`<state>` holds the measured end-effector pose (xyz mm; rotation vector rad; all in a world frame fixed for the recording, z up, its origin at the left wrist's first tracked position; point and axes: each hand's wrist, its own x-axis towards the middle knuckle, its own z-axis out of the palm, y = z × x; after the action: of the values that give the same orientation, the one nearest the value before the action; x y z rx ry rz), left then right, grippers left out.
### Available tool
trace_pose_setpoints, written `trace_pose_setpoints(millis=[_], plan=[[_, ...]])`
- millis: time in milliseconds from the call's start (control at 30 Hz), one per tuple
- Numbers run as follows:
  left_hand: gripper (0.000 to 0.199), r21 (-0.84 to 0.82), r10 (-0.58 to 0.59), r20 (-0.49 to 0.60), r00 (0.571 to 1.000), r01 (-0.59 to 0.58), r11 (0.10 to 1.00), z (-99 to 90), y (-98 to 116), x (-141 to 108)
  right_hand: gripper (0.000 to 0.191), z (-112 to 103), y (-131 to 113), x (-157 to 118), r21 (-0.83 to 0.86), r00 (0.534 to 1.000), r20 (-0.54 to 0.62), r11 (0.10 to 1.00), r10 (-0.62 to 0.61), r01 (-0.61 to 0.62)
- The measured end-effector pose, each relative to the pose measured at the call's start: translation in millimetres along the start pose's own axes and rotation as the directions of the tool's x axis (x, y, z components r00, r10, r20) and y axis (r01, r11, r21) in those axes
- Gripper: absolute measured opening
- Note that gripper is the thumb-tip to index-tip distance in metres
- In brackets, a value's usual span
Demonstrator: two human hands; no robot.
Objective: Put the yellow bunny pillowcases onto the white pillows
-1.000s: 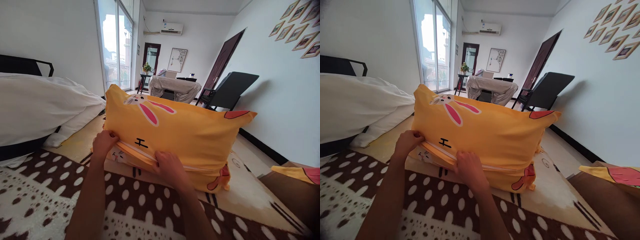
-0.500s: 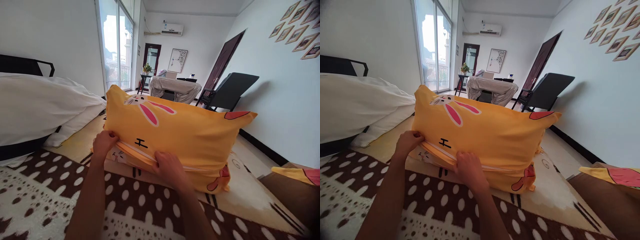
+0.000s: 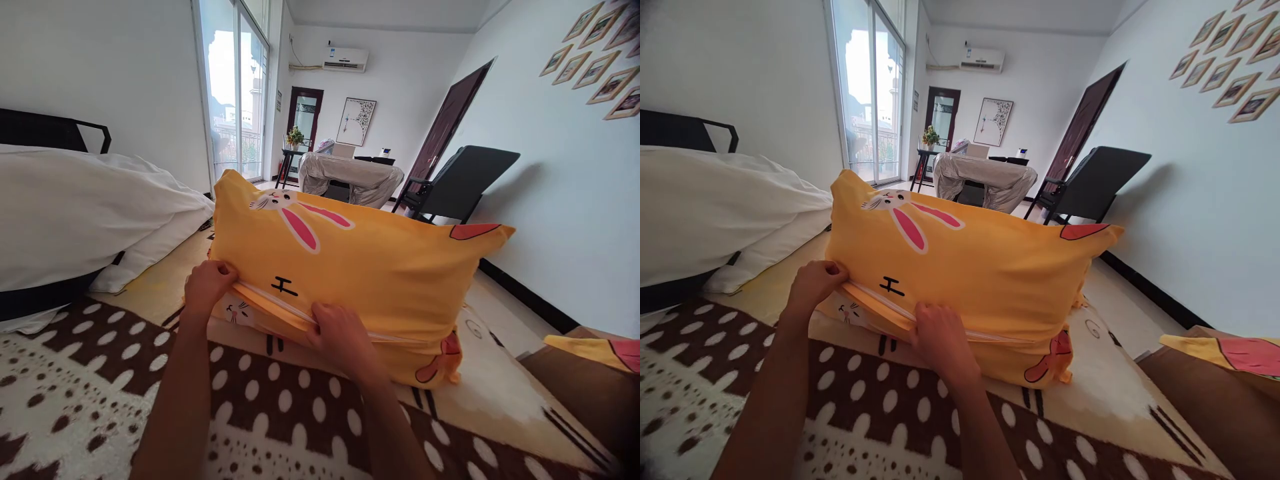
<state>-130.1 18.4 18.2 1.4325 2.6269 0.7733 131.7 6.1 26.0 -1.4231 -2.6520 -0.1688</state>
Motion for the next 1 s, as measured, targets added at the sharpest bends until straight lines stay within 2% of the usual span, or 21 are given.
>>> trace_pose_setpoints(millis=[400,1000], plan=[[0.021,-0.004,0.030,-0.044,0.999,-0.031,1.000,-9.5,2.9,-5.1,0.010,-0.7,-0.2,-0.6,0.004,1.000,0.000,1.000,0.005,-0.005],[0.020,-0.033,0.025,-0.037,0.999,-0.026,0.999,-6.3,1.0,-3.2,0.012,-1.9,-2.1,-1.1,0.005,1.000,0.008,1.000,0.010,-0.010]])
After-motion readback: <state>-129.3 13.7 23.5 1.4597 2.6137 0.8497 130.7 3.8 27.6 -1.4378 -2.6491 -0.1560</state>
